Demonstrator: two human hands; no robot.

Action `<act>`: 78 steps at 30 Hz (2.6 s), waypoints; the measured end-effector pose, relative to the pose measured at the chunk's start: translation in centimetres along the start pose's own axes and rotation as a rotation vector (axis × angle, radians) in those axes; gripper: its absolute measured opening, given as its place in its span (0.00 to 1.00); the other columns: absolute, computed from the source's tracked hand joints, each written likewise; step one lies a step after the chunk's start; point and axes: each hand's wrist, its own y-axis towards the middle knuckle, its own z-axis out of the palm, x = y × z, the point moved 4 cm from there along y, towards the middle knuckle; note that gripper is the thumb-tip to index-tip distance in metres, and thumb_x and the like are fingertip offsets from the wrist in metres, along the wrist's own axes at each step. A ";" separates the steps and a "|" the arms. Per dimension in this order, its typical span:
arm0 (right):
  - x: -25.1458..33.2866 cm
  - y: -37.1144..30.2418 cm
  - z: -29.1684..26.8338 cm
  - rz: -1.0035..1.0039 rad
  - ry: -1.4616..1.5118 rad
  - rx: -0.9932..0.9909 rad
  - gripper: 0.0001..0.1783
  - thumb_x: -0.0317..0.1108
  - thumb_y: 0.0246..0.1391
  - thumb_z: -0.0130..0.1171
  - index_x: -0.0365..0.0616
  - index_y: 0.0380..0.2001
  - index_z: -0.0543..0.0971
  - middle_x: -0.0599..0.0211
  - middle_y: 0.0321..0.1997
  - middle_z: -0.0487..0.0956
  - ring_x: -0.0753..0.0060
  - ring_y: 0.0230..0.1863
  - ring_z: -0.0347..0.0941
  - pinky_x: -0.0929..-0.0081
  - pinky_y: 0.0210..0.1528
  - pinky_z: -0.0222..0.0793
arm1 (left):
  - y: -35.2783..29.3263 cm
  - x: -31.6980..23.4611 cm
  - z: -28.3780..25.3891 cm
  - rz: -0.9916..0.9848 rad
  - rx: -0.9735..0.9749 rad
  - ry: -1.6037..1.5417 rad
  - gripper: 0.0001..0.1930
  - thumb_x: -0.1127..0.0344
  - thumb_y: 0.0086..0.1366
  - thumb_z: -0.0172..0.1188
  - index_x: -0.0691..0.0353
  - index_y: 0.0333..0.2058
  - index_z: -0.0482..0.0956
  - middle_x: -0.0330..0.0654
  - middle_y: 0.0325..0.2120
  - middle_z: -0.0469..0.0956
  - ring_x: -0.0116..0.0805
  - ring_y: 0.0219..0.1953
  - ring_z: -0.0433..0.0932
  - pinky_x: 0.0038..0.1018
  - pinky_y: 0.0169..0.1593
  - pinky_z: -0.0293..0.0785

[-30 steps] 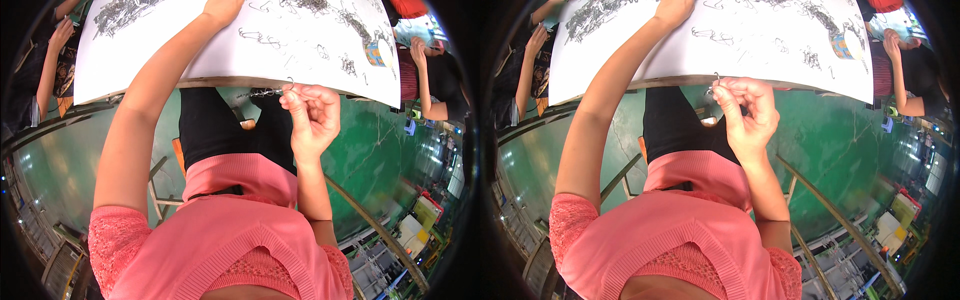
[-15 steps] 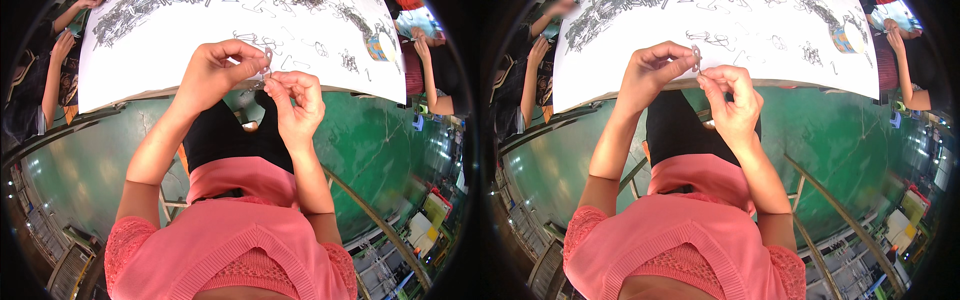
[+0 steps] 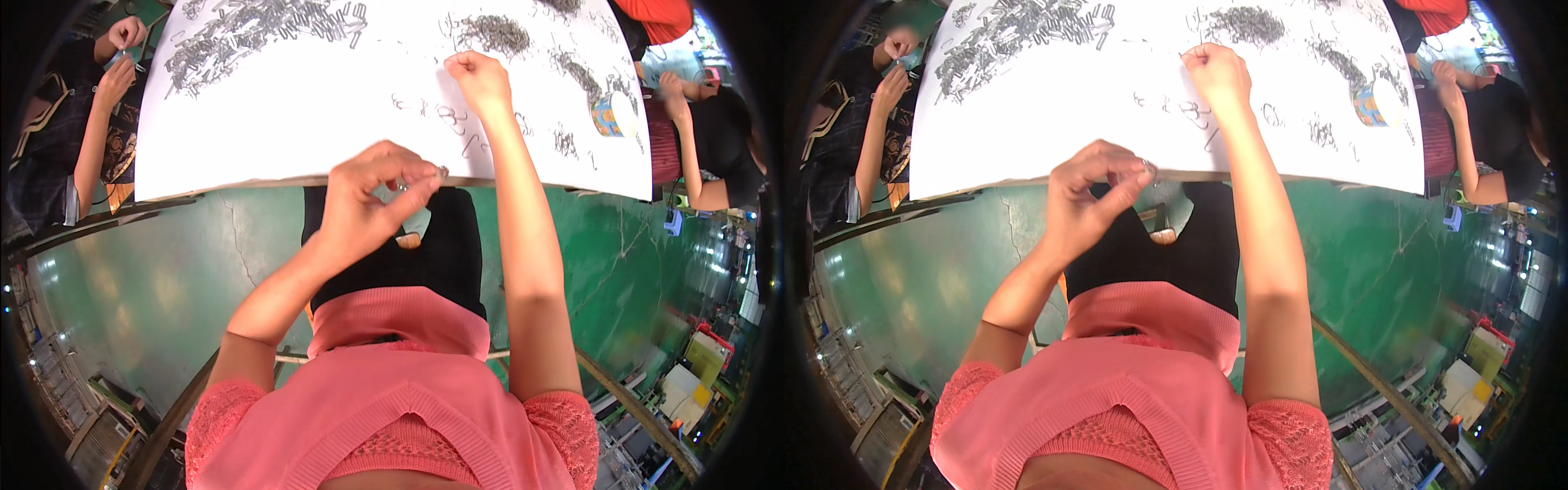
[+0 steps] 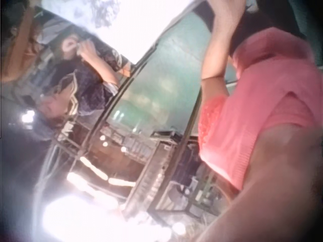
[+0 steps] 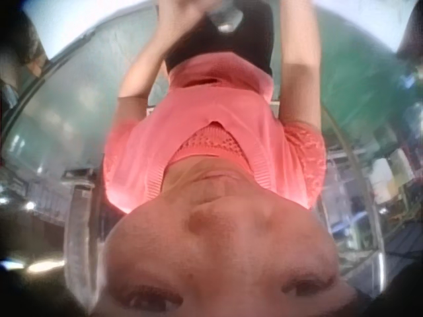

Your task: The person sits at a table and repeatedly picks up small metal paperclips, linking them together by hand to form a chain. The person occasionally reaches to a nearby rack to retrieve more clips. The task is performed in a repetitive, one-at-a-time manner.

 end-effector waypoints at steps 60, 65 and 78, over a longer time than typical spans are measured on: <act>6.4 -18.5 -5.0 -0.043 1.055 0.065 0.04 0.20 0.57 0.51 0.34 0.36 0.72 0.60 0.33 0.77 0.76 0.29 0.76 0.84 0.29 0.72 | 10.6 5.3 -1.0 -0.169 0.134 0.239 0.11 0.65 0.60 0.59 0.68 0.35 0.81 0.41 0.29 0.82 0.25 0.33 0.78 0.22 0.40 0.72; 6.2 -17.8 -4.3 -0.078 1.114 0.033 0.07 0.20 0.56 0.52 0.36 0.38 0.69 0.60 0.32 0.77 0.77 0.28 0.76 0.83 0.29 0.72 | 4.9 0.2 -0.4 -0.240 0.189 -0.242 0.06 0.74 0.59 0.60 0.69 0.35 0.80 0.42 0.31 0.81 0.26 0.35 0.78 0.23 0.43 0.74; 5.2 -17.7 -3.9 -0.213 0.768 -0.212 0.08 0.22 0.53 0.57 0.38 0.36 0.72 0.63 0.34 0.77 0.82 0.29 0.74 0.86 0.27 0.68 | 2.7 -1.9 0.3 0.032 0.064 0.032 0.05 0.74 0.56 0.63 0.65 0.32 0.81 0.40 0.30 0.80 0.25 0.33 0.76 0.20 0.35 0.69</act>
